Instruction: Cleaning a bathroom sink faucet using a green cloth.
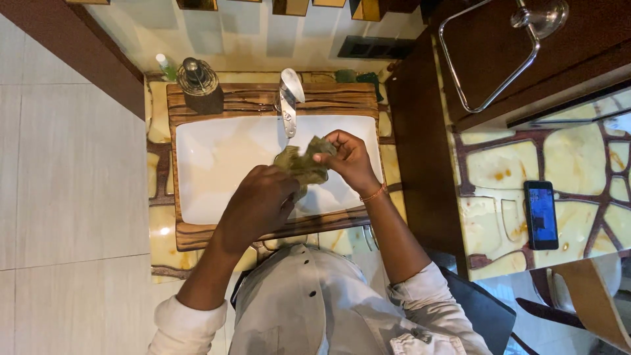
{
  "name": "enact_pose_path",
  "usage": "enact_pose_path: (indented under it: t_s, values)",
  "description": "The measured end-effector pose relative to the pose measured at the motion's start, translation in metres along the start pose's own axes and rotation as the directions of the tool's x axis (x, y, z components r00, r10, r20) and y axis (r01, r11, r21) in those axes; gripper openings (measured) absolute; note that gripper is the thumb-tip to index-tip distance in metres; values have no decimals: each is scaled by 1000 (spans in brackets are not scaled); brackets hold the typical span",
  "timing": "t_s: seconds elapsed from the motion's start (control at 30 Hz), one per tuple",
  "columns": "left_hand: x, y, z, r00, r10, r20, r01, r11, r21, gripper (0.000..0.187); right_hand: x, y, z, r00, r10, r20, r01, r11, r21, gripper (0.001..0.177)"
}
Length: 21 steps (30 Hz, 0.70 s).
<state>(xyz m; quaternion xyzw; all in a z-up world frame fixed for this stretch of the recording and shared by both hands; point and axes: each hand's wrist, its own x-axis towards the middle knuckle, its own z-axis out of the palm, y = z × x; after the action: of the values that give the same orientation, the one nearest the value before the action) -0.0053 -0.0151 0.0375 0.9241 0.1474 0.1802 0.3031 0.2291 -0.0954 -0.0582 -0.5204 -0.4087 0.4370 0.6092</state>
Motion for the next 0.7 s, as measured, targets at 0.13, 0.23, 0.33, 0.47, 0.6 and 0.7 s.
enact_pose_path:
  t_s: [0.13, 0.23, 0.33, 0.47, 0.6, 0.7]
  values:
    - [-3, -1, -7, 987, -98, 126, 98, 995, 3, 12, -1, 10, -5, 999, -41, -11, 39, 989, -141, 18]
    - [-12, -11, 0, 986, -93, 141, 95, 995, -9, 15, -2, -6, 2, 1000, -15, -23, 10, 979, -204, 12]
    - [-21, -17, 5, 970, -179, 162, 169, 983, 76, 5, -1, -4, 1, 998, 51, -47, -61, 969, -241, 11]
    - [-29, -12, 0, 891, -409, 195, 326, 878, 351, 5, 1, -4, -1, 997, 73, -4, -72, 978, -195, 17]
    - [-24, -7, -14, 868, -431, 245, 344, 880, 327, 5, 3, -15, 0, 988, 139, 72, -130, 984, -123, 23]
    - [-13, -3, -20, 914, -339, 223, 325, 941, 98, 3, 0, -6, -2, 992, 115, 59, -92, 946, -310, 20]
